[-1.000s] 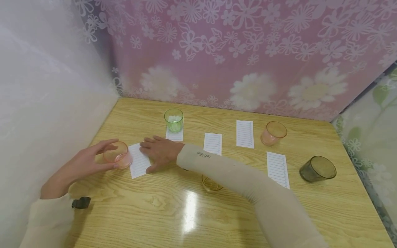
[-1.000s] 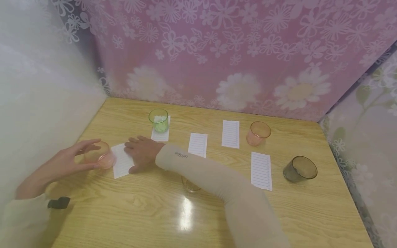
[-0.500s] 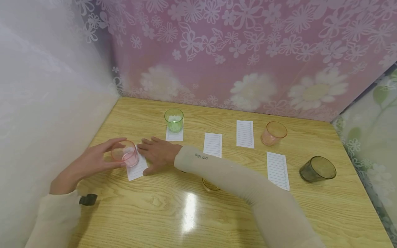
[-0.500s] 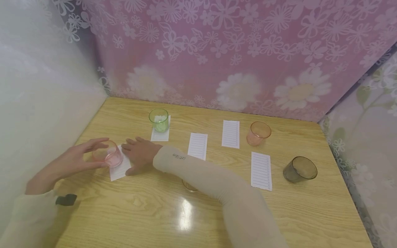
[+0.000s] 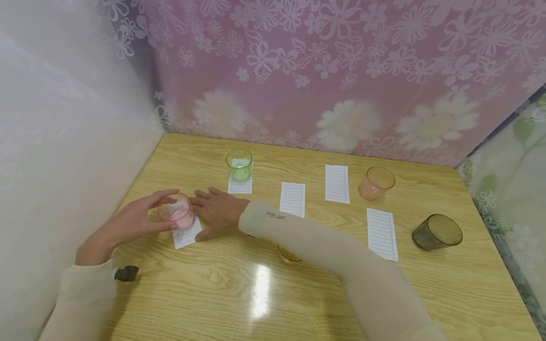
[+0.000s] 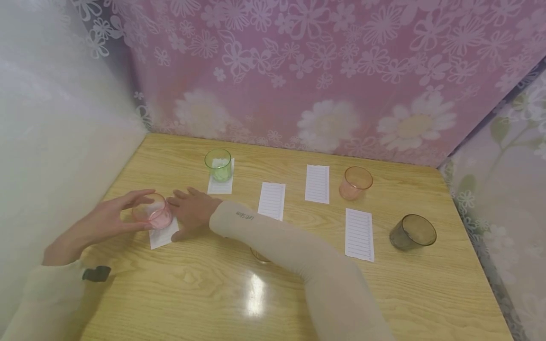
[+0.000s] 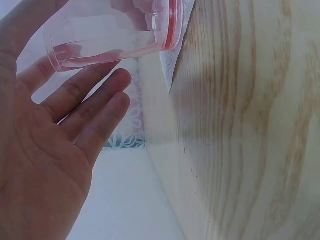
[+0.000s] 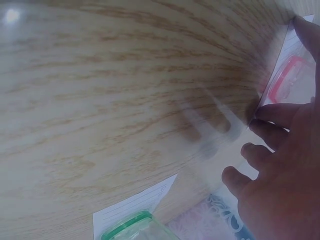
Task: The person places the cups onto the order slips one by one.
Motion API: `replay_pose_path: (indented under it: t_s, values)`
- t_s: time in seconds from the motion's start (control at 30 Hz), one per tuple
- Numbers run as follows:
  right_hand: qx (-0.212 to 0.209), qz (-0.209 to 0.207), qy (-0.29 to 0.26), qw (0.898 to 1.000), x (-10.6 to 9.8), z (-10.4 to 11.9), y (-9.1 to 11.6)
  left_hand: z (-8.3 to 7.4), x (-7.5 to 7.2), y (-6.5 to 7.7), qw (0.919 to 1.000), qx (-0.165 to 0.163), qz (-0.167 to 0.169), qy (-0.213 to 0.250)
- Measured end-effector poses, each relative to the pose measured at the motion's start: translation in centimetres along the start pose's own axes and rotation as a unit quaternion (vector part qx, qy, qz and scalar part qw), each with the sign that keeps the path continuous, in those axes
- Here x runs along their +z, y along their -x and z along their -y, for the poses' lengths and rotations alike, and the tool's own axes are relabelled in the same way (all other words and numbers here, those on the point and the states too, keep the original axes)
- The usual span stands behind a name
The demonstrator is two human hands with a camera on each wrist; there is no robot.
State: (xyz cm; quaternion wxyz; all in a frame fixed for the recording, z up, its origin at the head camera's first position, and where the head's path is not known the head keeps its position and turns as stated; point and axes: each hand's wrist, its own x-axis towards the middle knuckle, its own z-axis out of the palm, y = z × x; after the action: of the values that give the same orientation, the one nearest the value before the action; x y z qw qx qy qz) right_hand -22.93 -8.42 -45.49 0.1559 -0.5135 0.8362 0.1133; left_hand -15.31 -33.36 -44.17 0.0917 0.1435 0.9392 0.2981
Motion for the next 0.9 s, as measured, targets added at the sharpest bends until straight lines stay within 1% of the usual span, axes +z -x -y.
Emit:
replay_pose_path:
  t_s: [0.23, 0.43, 0.6, 0.7, 0.9]
  values:
    - [0.002, -0.005, 0.005, 1.0, 0.0, 0.0, 0.2, 0.1, 0.2, 0.0, 1.0, -0.004, 0.001, 0.005]
    - [0.005, -0.008, 0.004, 1.0, -0.2, -0.3, 0.6, 0.3, 0.3, 0.0, 1.0, 0.004, -0.005, 0.007]
    - [0.001, -0.009, -0.004, 1.0, -0.6, -0.8, 1.3, 0.2, 0.2, -0.1, 0.9991, 0.018, -0.028, 0.024]
    - [-0.003, -0.008, -0.009, 1.0, -1.0, -1.3, 1.9, -0.1, -0.1, -0.1, 0.9984, 0.019, -0.045, 0.028]
    - [-0.017, -0.015, -0.035, 0.999, -1.9, -2.5, 3.5, -0.9, -0.5, -0.1, 0.9987, 0.014, -0.047, 0.016]
